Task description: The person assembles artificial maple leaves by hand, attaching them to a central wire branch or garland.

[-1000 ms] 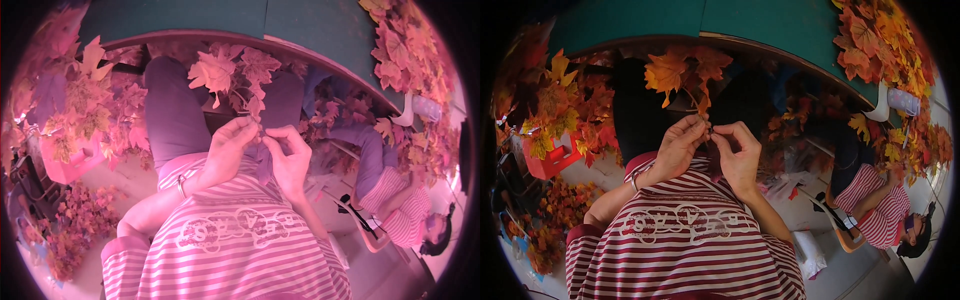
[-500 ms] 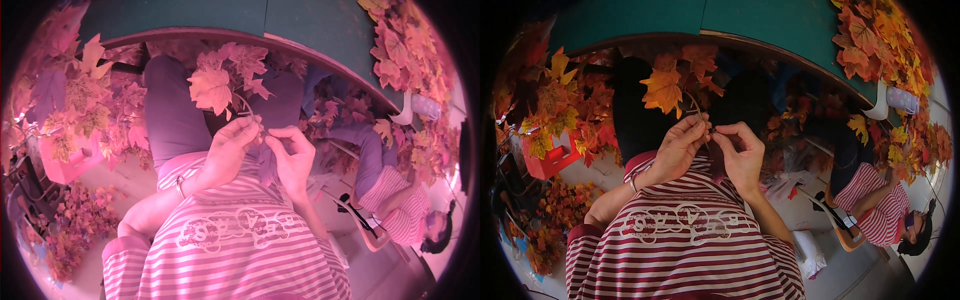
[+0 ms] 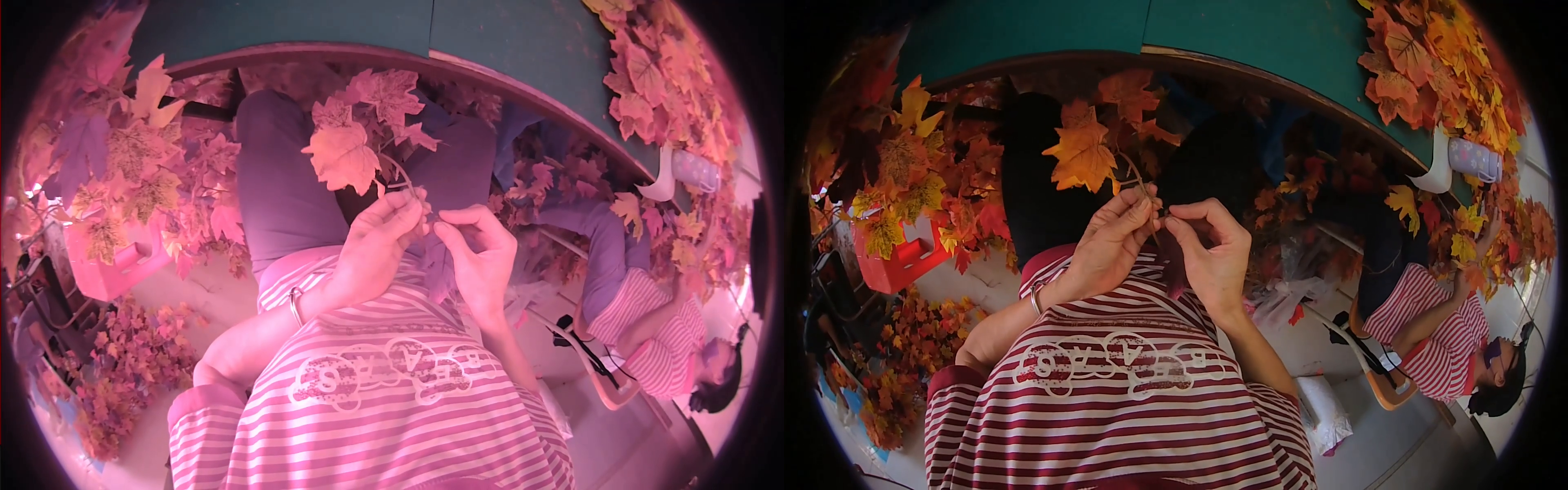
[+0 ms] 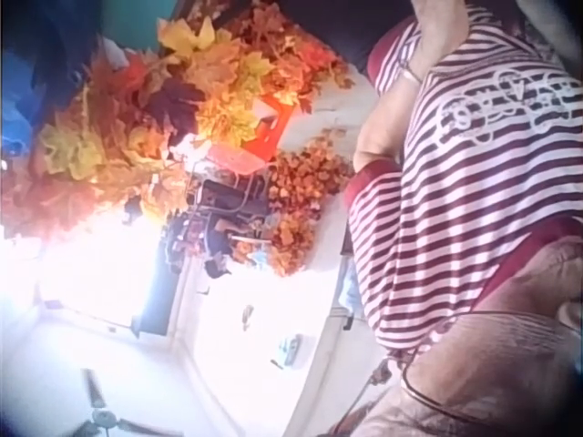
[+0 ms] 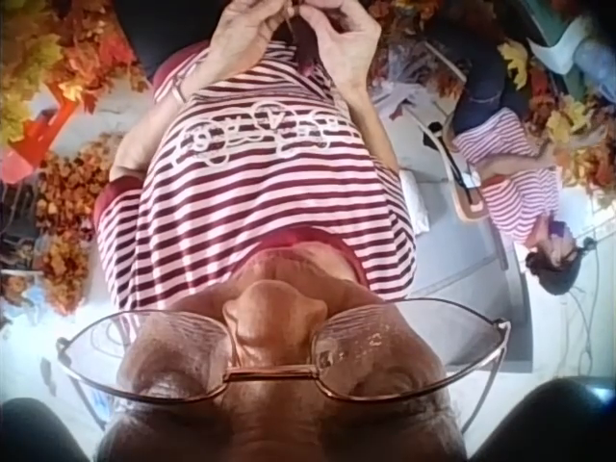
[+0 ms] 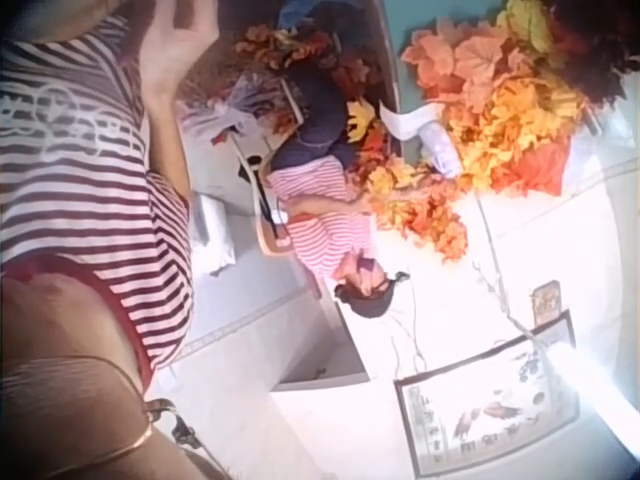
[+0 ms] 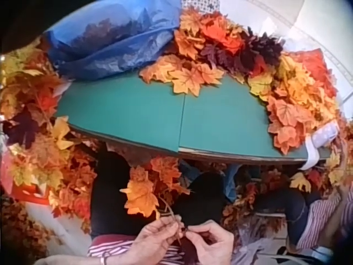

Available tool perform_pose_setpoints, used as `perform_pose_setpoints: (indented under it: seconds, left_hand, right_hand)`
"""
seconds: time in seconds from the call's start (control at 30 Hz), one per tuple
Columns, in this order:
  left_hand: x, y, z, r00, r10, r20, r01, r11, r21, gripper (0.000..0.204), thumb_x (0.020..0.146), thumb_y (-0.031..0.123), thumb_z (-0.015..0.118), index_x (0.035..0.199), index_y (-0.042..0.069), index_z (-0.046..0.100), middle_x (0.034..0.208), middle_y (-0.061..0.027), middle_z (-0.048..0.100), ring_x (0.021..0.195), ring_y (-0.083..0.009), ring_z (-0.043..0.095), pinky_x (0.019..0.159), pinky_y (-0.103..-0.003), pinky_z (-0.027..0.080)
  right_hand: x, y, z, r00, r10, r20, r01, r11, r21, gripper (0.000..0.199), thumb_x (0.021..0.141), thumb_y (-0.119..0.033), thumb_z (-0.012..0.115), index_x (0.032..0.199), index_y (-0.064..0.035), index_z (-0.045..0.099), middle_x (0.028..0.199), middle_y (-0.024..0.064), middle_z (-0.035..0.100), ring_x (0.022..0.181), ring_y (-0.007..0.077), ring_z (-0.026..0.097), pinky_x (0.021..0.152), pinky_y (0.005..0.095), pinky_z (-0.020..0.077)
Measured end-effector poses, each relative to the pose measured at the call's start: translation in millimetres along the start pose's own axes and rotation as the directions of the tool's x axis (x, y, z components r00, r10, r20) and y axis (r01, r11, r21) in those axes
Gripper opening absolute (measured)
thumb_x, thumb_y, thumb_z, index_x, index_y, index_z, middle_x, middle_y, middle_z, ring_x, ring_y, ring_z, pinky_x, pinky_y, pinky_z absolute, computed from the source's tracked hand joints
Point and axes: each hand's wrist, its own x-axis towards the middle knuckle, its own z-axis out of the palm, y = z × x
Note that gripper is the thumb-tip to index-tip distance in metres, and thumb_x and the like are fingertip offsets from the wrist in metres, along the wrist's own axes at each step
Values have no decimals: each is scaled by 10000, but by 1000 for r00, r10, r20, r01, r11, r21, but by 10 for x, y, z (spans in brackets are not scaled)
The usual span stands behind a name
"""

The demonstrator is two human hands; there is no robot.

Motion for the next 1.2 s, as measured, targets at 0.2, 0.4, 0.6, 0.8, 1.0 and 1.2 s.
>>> perform_pose_setpoints:
  seconds: [0.2,0.4,0.6,0.8,1.0,1.2]
  left_hand:
    - [-11,-30,61,999,41,-5,-40,995,94,288,1022,127,635,1263,-26,601,1097,-59,673,954,-125,623,921,-280,514]
    - [-12,-26,112,998,21,-53,-19,999,41,270,1018,124,642,1238,-28,608,1069,-56,671,933,-125,626,898,-272,519]
    - [-21,-82,87,999,41,-1,-41,996,74,262,1015,116,644,1229,-31,613,1065,-53,668,913,-123,626,880,-267,519]
    - [0,-132,92,997,76,-28,-70,981,180,196,1006,101,650,1150,-31,633,1049,-56,666,878,-109,621,825,-264,519]
    - [7,-90,161,998,-55,29,49,983,175,136,1008,79,636,1109,-11,654,1028,-40,648,844,-97,605,782,-248,510]
    - [238,-372,-370,971,-233,-51,238,961,140,157,1081,167,523,1208,87,571,1203,-43,597,1072,-159,623,998,-337,546]
  right_hand:
    - [-3,32,1,1000,-6,-7,6,999,-32,87,893,82,706,964,36,692,902,26,664,845,80,666,780,214,522]
    - [-16,22,-32,999,-37,-21,36,999,-33,86,890,89,704,957,36,692,892,22,646,839,77,653,763,209,509]
    - [-40,47,-34,997,-62,-37,60,997,-47,95,881,92,709,954,34,692,878,22,636,811,74,636,742,207,500]
    - [-24,180,-55,996,-81,-48,75,992,-105,92,861,92,718,930,39,688,848,40,634,764,85,624,693,221,494]
    - [2,60,-129,948,-316,18,300,879,-371,103,826,86,713,903,23,685,835,110,634,707,235,648,655,303,512]
    - [201,294,-256,848,-476,232,527,715,-460,148,815,46,708,949,-10,682,851,109,593,753,293,658,636,374,536]
